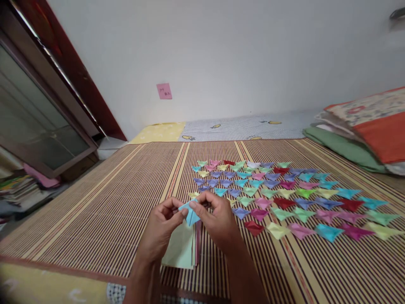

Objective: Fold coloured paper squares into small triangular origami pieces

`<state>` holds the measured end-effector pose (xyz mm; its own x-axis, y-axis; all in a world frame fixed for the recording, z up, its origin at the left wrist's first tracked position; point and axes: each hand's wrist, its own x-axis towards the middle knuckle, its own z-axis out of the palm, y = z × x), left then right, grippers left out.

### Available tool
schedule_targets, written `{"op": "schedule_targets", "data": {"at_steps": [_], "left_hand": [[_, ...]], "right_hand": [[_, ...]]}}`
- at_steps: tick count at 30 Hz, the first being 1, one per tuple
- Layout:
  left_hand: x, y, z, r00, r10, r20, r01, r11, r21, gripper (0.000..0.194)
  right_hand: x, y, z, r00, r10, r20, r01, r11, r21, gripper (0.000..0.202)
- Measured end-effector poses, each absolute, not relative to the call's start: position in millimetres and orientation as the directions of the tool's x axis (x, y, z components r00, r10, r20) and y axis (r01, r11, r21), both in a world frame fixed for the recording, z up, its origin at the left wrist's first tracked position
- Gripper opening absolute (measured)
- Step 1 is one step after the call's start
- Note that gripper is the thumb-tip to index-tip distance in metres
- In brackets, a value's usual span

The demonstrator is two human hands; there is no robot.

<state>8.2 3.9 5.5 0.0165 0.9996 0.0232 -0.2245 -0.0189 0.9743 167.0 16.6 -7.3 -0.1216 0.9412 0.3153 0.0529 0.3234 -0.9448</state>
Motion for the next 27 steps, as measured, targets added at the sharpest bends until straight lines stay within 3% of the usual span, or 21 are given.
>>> {"op": "schedule_targets", "data": {"at_steps": [6, 13, 20, 23, 27], "left_hand": [[18, 7, -2, -0.176, 0.984, 0.014, -0.361, -0.078, 0.929, 0.027], [15, 6, -2, 0.015, 1.000, -0.011, -0.324, 0.015, 0.946, 0.022], [22, 7, -2, -0.126, 0.992, 0.025, -0.397, -0.074, 0.915, 0.022], [21, 8, 0, -0.089, 0.995, 0.046, -0.340, -0.074, 0.937, 0.021], [16, 6, 1, -0.150, 0.987, 0.059, -0.243, -0.095, 0.965, 0.027]], "right_hand": [[160, 17, -9, -0.117, 0.953, 0.278, 0.003, 0.280, -0.960, 0.018], [162, 18, -15, -0.040, 0.948, 0.316, 0.053, 0.318, -0.947, 0.015], [159, 18, -15, -0.072, 0.948, 0.311, -0.092, 0.304, -0.948, 0.016], [160, 17, -13, -0.025, 0.939, 0.342, -0.043, 0.341, -0.939, 0.018], [164, 16, -9, -0.090, 0.922, 0.376, 0.058, 0.381, -0.923, 0.019]]}}
